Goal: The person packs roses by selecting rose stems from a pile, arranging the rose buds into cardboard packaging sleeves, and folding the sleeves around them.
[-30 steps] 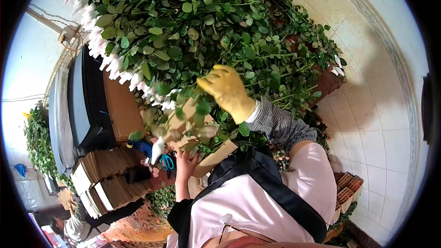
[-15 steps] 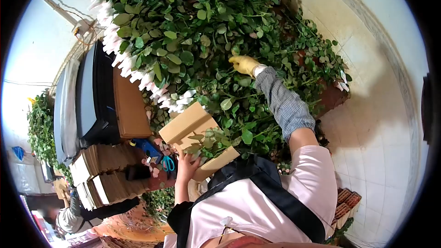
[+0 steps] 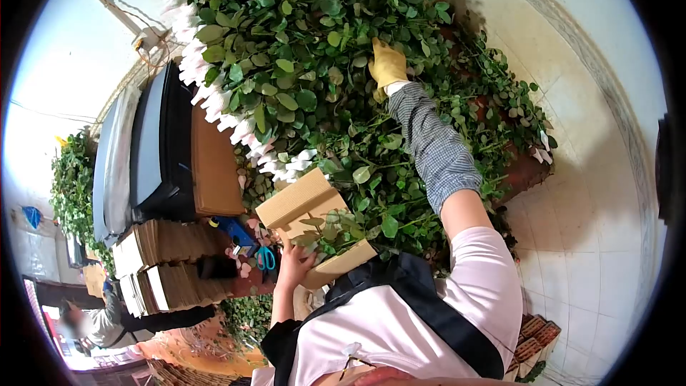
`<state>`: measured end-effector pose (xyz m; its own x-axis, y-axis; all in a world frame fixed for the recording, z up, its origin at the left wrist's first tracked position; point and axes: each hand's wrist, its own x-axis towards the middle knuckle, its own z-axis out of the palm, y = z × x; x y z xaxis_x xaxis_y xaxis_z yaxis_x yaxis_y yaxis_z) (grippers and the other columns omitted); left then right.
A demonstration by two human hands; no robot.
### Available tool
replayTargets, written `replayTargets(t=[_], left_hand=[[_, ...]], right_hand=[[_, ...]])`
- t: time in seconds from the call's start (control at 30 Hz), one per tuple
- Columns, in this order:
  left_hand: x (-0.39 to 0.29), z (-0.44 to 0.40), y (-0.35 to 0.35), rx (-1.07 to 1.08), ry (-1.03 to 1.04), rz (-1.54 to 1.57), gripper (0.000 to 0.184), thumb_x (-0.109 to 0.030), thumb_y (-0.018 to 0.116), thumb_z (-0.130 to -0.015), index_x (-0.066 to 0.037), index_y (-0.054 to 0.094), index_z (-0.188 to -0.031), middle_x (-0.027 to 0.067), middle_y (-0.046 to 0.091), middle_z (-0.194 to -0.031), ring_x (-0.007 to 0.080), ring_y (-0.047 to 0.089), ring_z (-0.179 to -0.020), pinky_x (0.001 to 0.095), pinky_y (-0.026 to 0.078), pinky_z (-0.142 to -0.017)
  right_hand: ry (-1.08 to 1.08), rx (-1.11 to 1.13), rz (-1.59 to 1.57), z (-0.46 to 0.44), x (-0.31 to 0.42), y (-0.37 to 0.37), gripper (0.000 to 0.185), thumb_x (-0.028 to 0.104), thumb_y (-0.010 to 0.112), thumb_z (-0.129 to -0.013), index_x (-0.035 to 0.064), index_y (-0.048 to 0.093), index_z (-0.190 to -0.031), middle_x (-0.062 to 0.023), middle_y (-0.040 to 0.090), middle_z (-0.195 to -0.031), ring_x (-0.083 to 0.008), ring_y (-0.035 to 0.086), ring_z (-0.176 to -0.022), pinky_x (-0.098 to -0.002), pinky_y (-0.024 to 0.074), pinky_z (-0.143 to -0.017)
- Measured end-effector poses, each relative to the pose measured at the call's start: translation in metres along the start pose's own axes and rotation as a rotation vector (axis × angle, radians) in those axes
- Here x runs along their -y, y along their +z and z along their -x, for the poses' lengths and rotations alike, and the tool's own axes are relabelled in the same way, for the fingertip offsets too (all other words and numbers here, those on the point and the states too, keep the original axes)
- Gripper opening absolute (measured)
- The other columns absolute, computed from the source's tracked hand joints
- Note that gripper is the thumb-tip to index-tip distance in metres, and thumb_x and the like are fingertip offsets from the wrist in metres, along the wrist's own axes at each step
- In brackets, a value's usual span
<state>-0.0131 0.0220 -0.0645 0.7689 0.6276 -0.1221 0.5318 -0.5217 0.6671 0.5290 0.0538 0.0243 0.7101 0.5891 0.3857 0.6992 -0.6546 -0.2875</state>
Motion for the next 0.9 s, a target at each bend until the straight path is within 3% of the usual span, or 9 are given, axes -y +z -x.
replayTargets(t=[0.1,0.17,0.23,0.33,0.4,0.57,0.63,0.8,0.9], left_hand=[[0.01,0.0,0.004,-0.021,0.025,-0.004,0.042,-0.015,0.077,-0.079,0.0,0.067,-0.117,0.0244,0.054,-0.126,0.0431,0.06,-0.107,0.0451,0.051,-0.092],[-0.003,0.001,0.001,-0.017,0.003,0.039,0.041,-0.015,0.077,-0.079,0.0,0.067,-0.116,0.0243,0.053,-0.126,0.0443,0.059,-0.108,0.0459,0.05,-0.093],[-0.002,0.001,0.001,0.0,-0.037,0.05,0.041,-0.015,0.077,-0.079,-0.001,0.067,-0.116,0.024,0.053,-0.126,0.0448,0.058,-0.109,0.0464,0.049,-0.093],[0.005,0.001,0.004,0.008,-0.039,0.043,0.041,-0.016,0.076,-0.08,0.0,0.066,-0.117,0.024,0.052,-0.128,0.0451,0.058,-0.108,0.0461,0.05,-0.092],[0.004,0.001,0.002,0.009,-0.034,0.107,0.042,-0.016,0.077,-0.08,-0.001,0.067,-0.117,0.0246,0.051,-0.132,0.0452,0.057,-0.111,0.0452,0.05,-0.094],[0.013,0.002,0.006,-0.013,-0.035,-0.006,0.043,-0.017,0.077,-0.079,-0.003,0.067,-0.118,0.0245,0.054,-0.127,0.0447,0.057,-0.11,0.0468,0.049,-0.095],[0.011,0.0,0.008,-0.022,-0.016,-0.024,0.042,-0.018,0.077,-0.079,-0.003,0.067,-0.118,0.0237,0.055,-0.124,0.0443,0.057,-0.109,0.0467,0.049,-0.094],[0.003,0.001,0.002,-0.026,-0.013,-0.06,0.037,-0.012,0.075,-0.082,0.003,0.066,-0.116,0.0212,0.056,-0.127,0.0367,0.063,-0.105,0.0406,0.052,-0.09],[0.01,0.0,0.007,-0.026,0.004,-0.008,0.038,-0.01,0.075,-0.082,0.003,0.066,-0.117,0.0204,0.056,-0.127,0.0357,0.064,-0.106,0.0401,0.052,-0.09]], right_hand=[[-0.177,-0.413,-0.085,0.004,0.039,-0.051,0.052,0.018,0.072,-0.087,0.0062,0.053,-0.133,-0.0136,0.066,-0.121,-0.0285,0.065,-0.108,-0.0437,0.0506,-0.098],[-0.431,-0.582,-0.363,-0.006,0.078,-0.075,0.034,0.01,0.074,-0.085,0.016,0.064,-0.117,-0.0037,0.071,-0.087,-0.017,0.068,-0.086,-0.0441,0.0513,-0.095],[-0.592,-0.433,-0.452,-0.032,0.107,-0.067,0.024,0.007,0.074,-0.084,0.0149,0.069,-0.107,0.0,0.069,-0.076,-0.017,0.067,-0.081,-0.0412,0.0524,-0.091],[-0.456,-0.062,-0.116,-0.076,0.133,-0.017,0.025,0.016,0.065,-0.092,0.0103,0.069,-0.116,-0.0084,0.072,-0.102,-0.027,0.068,-0.098,-0.0429,0.0516,-0.097],[-0.322,0.387,-0.025,-0.109,0.138,-0.008,0.042,0.037,0.048,-0.101,0.0068,0.065,-0.125,-0.0148,0.068,-0.122,-0.0331,0.065,-0.109,-0.0429,0.0477,-0.102],[-0.406,0.346,0.007,-0.087,0.124,-0.033,0.038,0.023,0.055,-0.099,0.0106,0.061,-0.134,-0.0114,0.067,-0.127,-0.0305,0.065,-0.114,-0.0425,0.0539,-0.096],[-0.55,0.194,0.117,-0.075,0.12,-0.046,0.034,0.021,0.062,-0.093,0.0117,0.066,-0.126,-0.0085,0.071,-0.117,-0.0275,0.068,-0.107,-0.0404,0.0567,-0.09],[-0.324,0.085,0.077,-0.03,0.135,-0.06,0.012,0.013,0.072,-0.084,0.0135,0.072,-0.096,-0.005,0.073,-0.086,-0.0198,0.071,-0.084,-0.0324,0.0558,-0.07],[-0.379,-0.129,-0.03,0.015,0.115,-0.053,0.019,0.006,0.07,-0.077,0.013,0.071,-0.095,-0.004,0.069,-0.084,-0.0252,0.068,-0.082,-0.04,0.0537,-0.08]])
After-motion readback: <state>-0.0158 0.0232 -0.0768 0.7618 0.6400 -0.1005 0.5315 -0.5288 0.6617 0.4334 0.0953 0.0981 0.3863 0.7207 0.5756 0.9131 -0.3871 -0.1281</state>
